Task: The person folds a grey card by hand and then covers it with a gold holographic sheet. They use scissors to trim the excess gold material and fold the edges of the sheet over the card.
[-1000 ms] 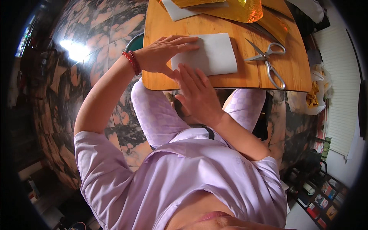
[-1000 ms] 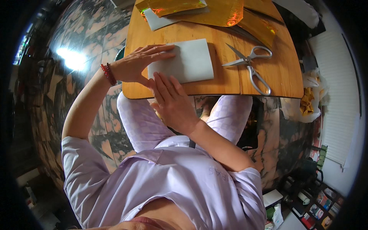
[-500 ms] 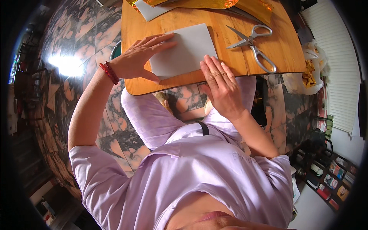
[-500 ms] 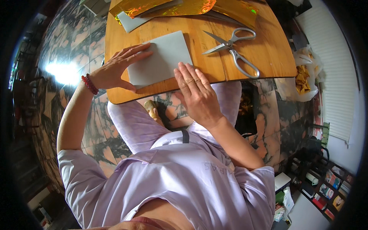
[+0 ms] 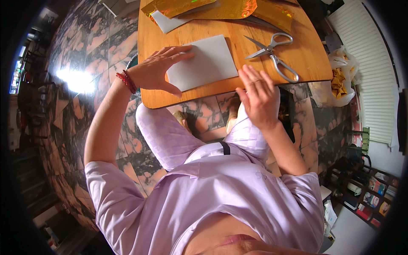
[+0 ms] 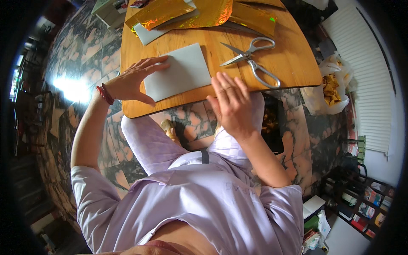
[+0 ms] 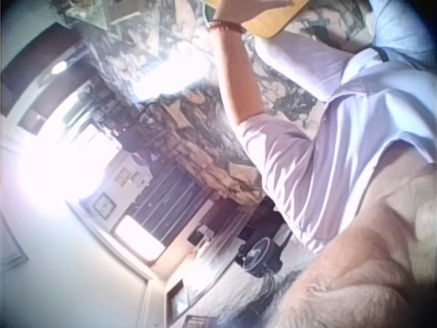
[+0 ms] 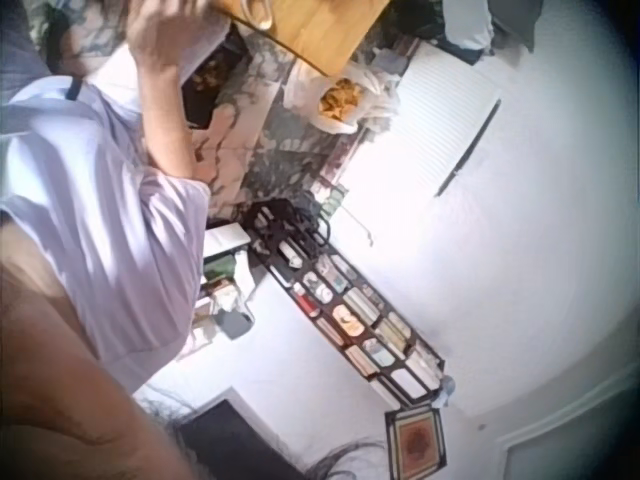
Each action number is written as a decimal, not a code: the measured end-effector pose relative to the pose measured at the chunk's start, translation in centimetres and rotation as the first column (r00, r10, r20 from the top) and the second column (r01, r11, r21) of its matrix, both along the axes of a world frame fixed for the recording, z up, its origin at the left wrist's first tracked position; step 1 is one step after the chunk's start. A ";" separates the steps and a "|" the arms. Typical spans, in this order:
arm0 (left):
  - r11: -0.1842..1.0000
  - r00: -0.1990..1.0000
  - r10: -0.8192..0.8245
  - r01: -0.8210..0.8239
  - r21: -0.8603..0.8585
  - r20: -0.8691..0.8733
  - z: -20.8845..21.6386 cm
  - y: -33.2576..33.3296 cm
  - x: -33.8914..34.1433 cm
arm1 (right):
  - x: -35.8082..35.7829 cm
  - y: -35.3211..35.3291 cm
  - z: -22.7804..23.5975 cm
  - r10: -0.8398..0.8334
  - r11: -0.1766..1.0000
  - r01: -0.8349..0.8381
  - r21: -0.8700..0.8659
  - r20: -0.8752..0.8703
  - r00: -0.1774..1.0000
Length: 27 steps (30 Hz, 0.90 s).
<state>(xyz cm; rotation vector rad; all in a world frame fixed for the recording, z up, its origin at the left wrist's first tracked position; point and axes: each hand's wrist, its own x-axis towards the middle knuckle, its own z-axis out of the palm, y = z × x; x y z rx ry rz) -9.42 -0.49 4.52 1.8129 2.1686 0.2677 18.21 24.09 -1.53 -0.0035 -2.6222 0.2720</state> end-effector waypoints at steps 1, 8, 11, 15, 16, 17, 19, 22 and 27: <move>0.998 0.999 0.042 -0.042 0.039 0.012 -0.1 -0.1 0.5 | -0.3 1.2 0.8 -0.052 0.998 0.055 0.042 -0.073 0.996; 0.918 0.944 0.277 -0.204 0.339 -0.182 -2.5 2.6 4.0 | -3.0 9.2 0.2 -0.355 0.928 0.364 0.077 -0.117 0.928; 0.907 0.952 0.269 -0.198 0.373 -0.147 -2.7 3.4 5.0 | -3.1 9.6 0.2 -0.366 0.929 0.368 0.031 -0.054 0.929; 0.902 0.956 0.248 -0.170 0.396 -0.154 -2.0 3.5 6.6 | -2.0 8.8 0.9 -0.340 0.940 0.341 -0.002 -0.079 0.937; 0.900 0.957 0.248 -0.170 0.402 -0.149 -1.8 3.4 6.9 | -1.4 8.2 0.9 -0.318 0.948 0.317 -0.026 -0.072 0.945; 0.902 0.958 0.245 -0.170 0.397 -0.147 -2.0 3.4 7.1 | -0.7 7.8 1.2 -0.320 0.947 0.319 -0.031 -0.067 0.945; 0.897 0.948 0.277 -0.196 0.396 -0.156 -2.2 3.5 7.2 | 0.8 7.2 2.0 -0.283 0.959 0.283 -0.013 -0.110 0.953; 0.895 0.944 0.283 -0.196 0.402 -0.169 -2.6 3.6 7.0 | 2.1 6.7 3.2 -0.259 0.965 0.261 0.008 -0.096 0.961; 0.895 0.935 0.308 -0.223 0.386 -0.176 -2.7 3.6 7.1 | 2.3 5.9 3.8 -0.201 0.977 0.197 -0.080 -0.049 0.978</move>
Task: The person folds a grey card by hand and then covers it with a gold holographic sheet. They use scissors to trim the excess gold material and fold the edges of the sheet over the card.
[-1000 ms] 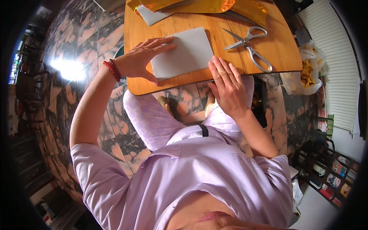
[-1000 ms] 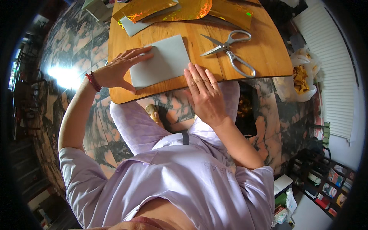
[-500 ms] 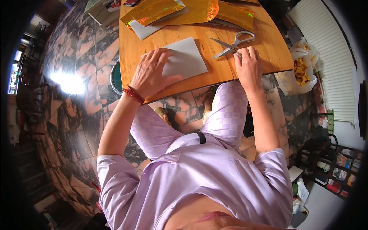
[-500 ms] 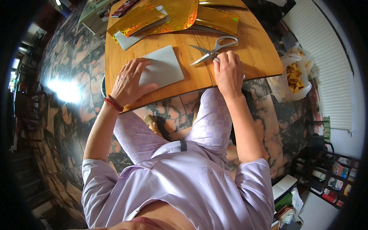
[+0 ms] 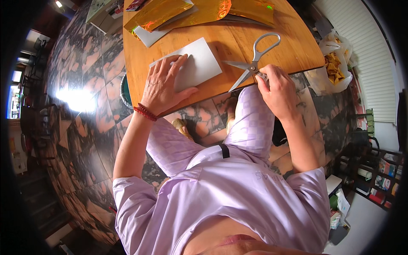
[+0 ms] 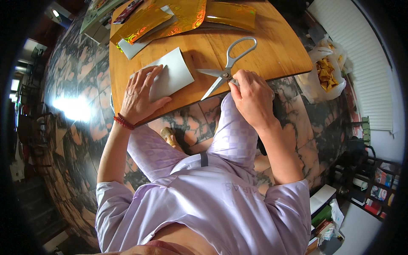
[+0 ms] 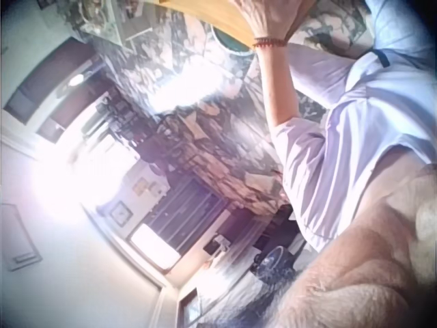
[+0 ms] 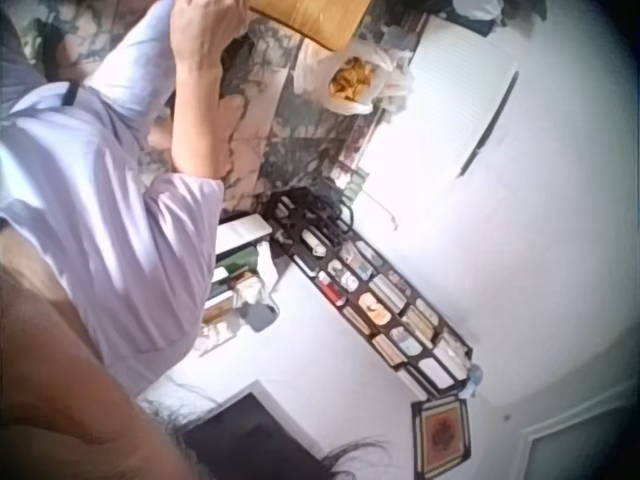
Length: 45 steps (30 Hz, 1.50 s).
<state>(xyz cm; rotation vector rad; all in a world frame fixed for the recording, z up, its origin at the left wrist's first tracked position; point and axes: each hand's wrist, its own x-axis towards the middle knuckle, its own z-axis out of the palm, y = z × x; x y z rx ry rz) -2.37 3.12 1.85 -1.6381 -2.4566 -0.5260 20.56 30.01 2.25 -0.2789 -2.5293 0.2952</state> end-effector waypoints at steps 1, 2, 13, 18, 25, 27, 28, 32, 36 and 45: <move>1.000 1.000 0.008 -0.008 -0.009 0.002 0.0 0.0 0.0 | -0.1 -0.2 0.0 0.019 1.000 -0.019 -0.021 -0.002 1.000; 1.000 1.000 0.008 -0.008 -0.009 0.001 -0.1 0.0 -0.1 | -0.3 -0.3 -0.1 0.027 0.999 -0.027 -0.019 -0.008 1.000; 1.000 1.000 -0.001 0.001 -0.002 -0.017 -0.8 -0.3 -0.4 | -0.9 -1.1 -1.0 0.143 0.988 -0.141 -0.055 0.017 0.990; 1.000 0.999 -0.020 0.021 -0.012 0.034 -0.5 -0.7 1.0 | 0.9 -1.7 -1.4 0.158 0.987 -0.156 -0.041 0.056 0.986; 0.986 0.988 -0.150 0.148 -0.072 -0.030 0.4 -0.1 0.3 | 1.5 -2.4 -2.2 0.140 0.988 -0.135 -0.081 0.054 0.989; 0.972 0.976 -0.217 0.212 -0.106 -0.036 0.5 0.4 -0.1 | 1.3 -2.5 -2.1 0.140 0.988 -0.137 -0.069 0.048 0.989; 0.947 0.954 -0.295 0.285 -0.145 -0.050 0.3 0.6 -0.5 | 1.2 -2.5 -2.1 0.144 0.988 -0.141 -0.061 0.045 0.989; 0.903 0.927 -0.375 0.366 -0.225 0.002 -0.1 1.1 -1.3 | 0.8 -3.0 -2.2 0.142 0.989 -0.140 -0.051 0.039 0.989; 0.898 0.926 -0.369 0.376 -0.229 0.076 -0.3 1.2 -1.4 | 0.5 -3.2 -2.5 0.144 0.989 -0.144 -0.038 0.014 0.989; 0.893 0.918 -0.382 0.397 -0.212 0.107 -0.4 1.0 -1.4 | 2.7 -2.0 -1.9 0.214 0.969 -0.203 -0.144 0.065 0.975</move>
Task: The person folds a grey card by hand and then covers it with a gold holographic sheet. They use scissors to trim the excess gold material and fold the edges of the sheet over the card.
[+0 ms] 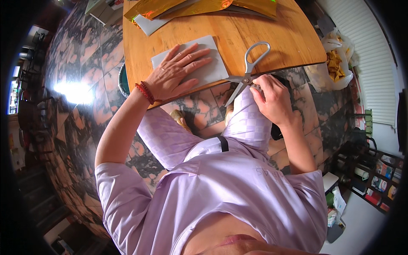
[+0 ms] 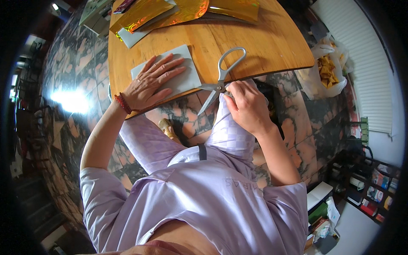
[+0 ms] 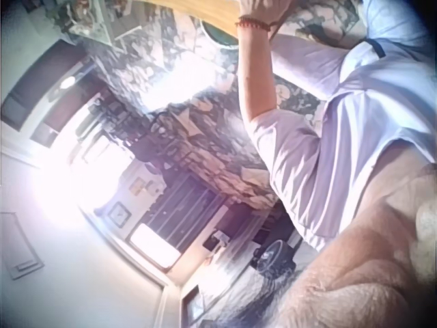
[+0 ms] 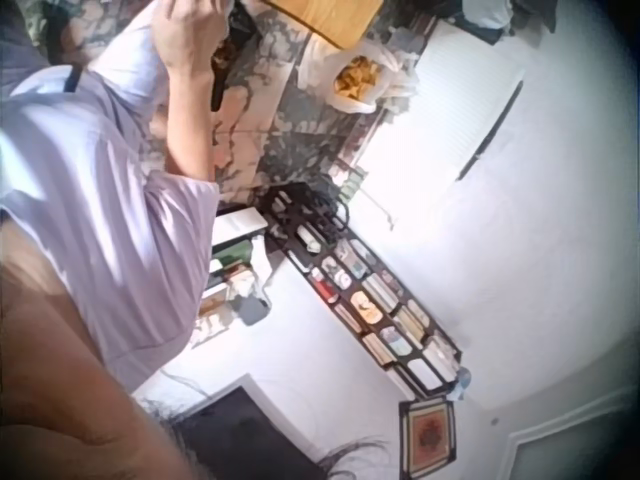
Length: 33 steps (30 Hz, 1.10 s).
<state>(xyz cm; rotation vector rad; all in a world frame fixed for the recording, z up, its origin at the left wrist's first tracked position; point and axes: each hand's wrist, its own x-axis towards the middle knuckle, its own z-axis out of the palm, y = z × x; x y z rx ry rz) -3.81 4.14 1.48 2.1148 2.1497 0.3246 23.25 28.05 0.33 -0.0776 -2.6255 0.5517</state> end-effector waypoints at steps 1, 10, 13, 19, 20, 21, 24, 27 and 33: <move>1.000 1.000 0.004 -0.004 0.001 0.001 0.0 0.0 0.2 | 0.2 0.1 -0.1 0.003 1.000 -0.003 -0.006 0.003 1.000; 1.000 1.000 0.006 -0.005 0.017 -0.028 -0.8 0.0 0.3 | -0.9 -1.9 -0.8 -0.032 0.999 0.032 0.017 -0.025 0.999; 1.000 0.999 0.011 -0.010 0.028 -0.043 -1.3 0.0 0.1 | -0.6 -2.2 -0.7 -0.031 0.999 0.032 0.006 -0.025 0.999; 0.998 0.997 -0.003 0.008 0.060 -0.078 -1.8 -0.1 -0.1 | 0.6 -1.9 -0.5 -0.025 0.999 0.026 -0.035 0.023 0.999; 0.997 0.998 0.003 0.003 0.075 -0.068 -2.0 -0.1 -0.1 | 0.6 -1.9 -0.4 -0.040 0.998 0.041 -0.054 0.031 0.999; 0.996 0.998 0.008 -0.003 0.091 -0.058 -2.1 -0.2 -0.2 | 0.3 -2.2 -0.4 -0.037 0.998 0.039 -0.051 0.031 0.999; 0.997 1.000 0.011 -0.009 0.083 -0.024 -1.8 -0.2 -0.1 | -1.0 -4.0 -0.7 -0.054 0.998 0.055 0.011 -0.036 0.998; 0.996 1.000 0.007 -0.005 0.088 -0.027 -2.0 -0.2 -0.1 | -1.7 -5.0 -0.9 -0.079 0.996 0.080 0.025 -0.040 0.996; 0.995 0.998 0.004 0.001 0.097 -0.058 -2.3 -0.3 -0.3 | 0.2 -4.1 -0.5 -0.046 0.999 0.046 -0.025 -0.021 0.999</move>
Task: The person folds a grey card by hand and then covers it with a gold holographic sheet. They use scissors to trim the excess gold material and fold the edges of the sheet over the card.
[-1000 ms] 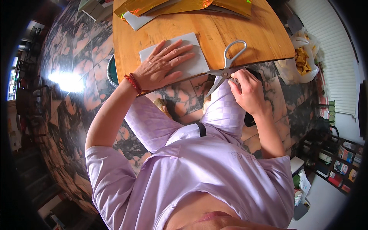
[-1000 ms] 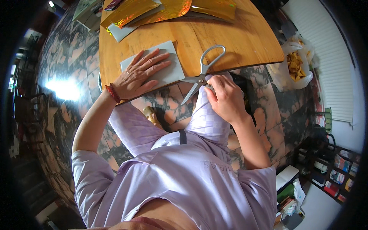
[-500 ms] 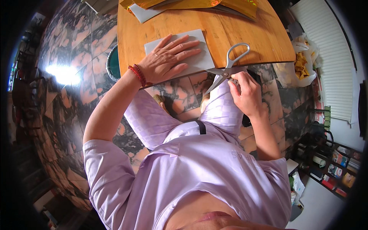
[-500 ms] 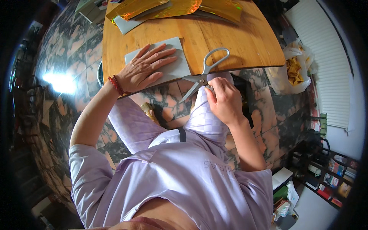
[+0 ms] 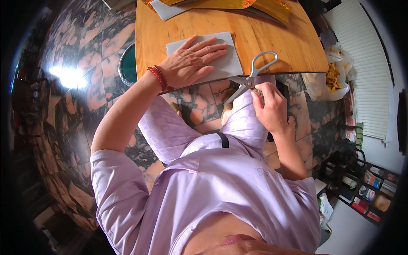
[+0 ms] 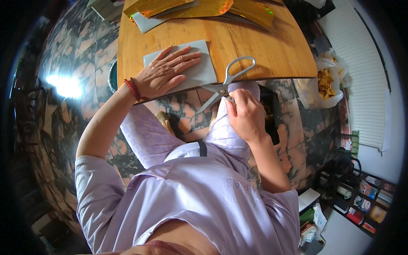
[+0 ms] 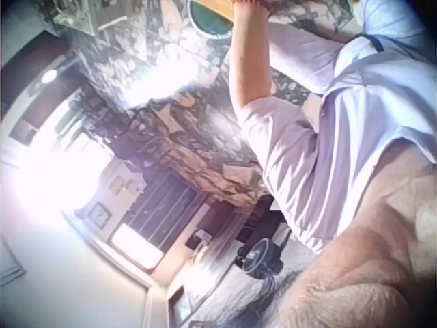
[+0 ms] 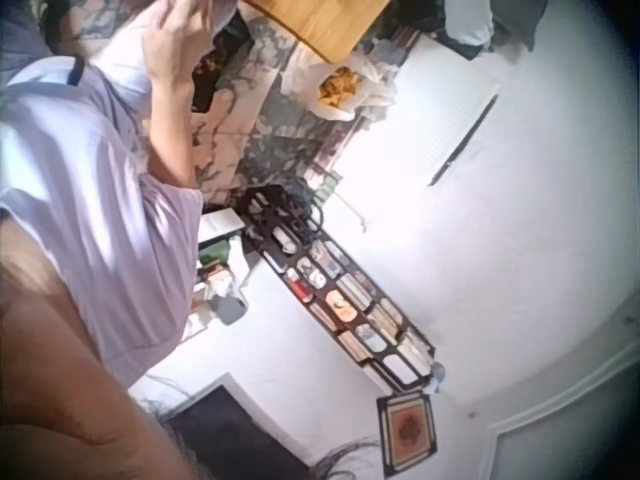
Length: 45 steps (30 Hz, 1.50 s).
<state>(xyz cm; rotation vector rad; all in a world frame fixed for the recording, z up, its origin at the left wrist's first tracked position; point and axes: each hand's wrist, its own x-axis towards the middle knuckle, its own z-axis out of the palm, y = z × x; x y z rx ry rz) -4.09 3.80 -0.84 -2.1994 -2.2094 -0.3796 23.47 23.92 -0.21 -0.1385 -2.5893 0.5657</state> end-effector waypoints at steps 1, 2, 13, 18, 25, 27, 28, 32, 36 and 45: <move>1.000 1.000 0.005 -0.005 0.003 0.001 -0.1 0.0 0.0 | 0.1 0.0 0.2 0.005 1.000 -0.005 0.003 0.001 1.000; 1.000 1.000 0.004 -0.004 0.003 0.009 -0.1 0.0 -0.1 | 0.2 0.1 0.4 -0.009 1.000 0.009 -0.004 0.042 0.999; 0.998 1.000 0.015 -0.015 0.064 0.001 -0.8 0.0 -0.2 | -1.0 -1.5 -0.6 0.007 0.999 -0.007 0.039 0.000 1.000; 0.999 0.997 0.008 -0.011 0.036 0.073 -0.6 0.1 -0.1 | -0.7 -1.6 0.3 -0.006 1.000 0.006 -0.001 0.075 0.997; 0.999 0.997 0.011 -0.015 0.038 0.080 -0.7 0.1 -0.1 | -2.4 -3.3 -0.3 0.024 0.998 -0.023 0.052 -0.007 1.000; 0.999 0.998 0.004 -0.007 0.049 0.062 -0.7 0.1 -0.1 | -1.5 -3.0 -0.1 0.053 0.998 -0.054 0.044 0.011 0.999; 0.999 0.998 0.006 -0.010 0.052 0.063 -0.7 0.1 -0.1 | -1.0 -3.0 0.0 0.051 0.999 -0.052 0.015 0.023 0.998; 0.998 0.998 0.001 -0.005 0.061 0.062 -0.8 0.1 -0.1 | -1.4 -3.3 0.3 0.040 0.999 -0.041 0.003 0.058 0.997; 0.998 0.998 0.000 -0.003 0.064 0.056 -1.0 0.2 -0.2 | -3.5 -5.0 -0.1 0.044 0.996 -0.044 0.075 -0.002 0.999; 0.998 0.998 0.001 -0.005 0.063 0.060 -1.1 0.2 -0.1 | -2.5 -4.8 0.5 0.044 0.998 -0.046 0.030 0.060 0.997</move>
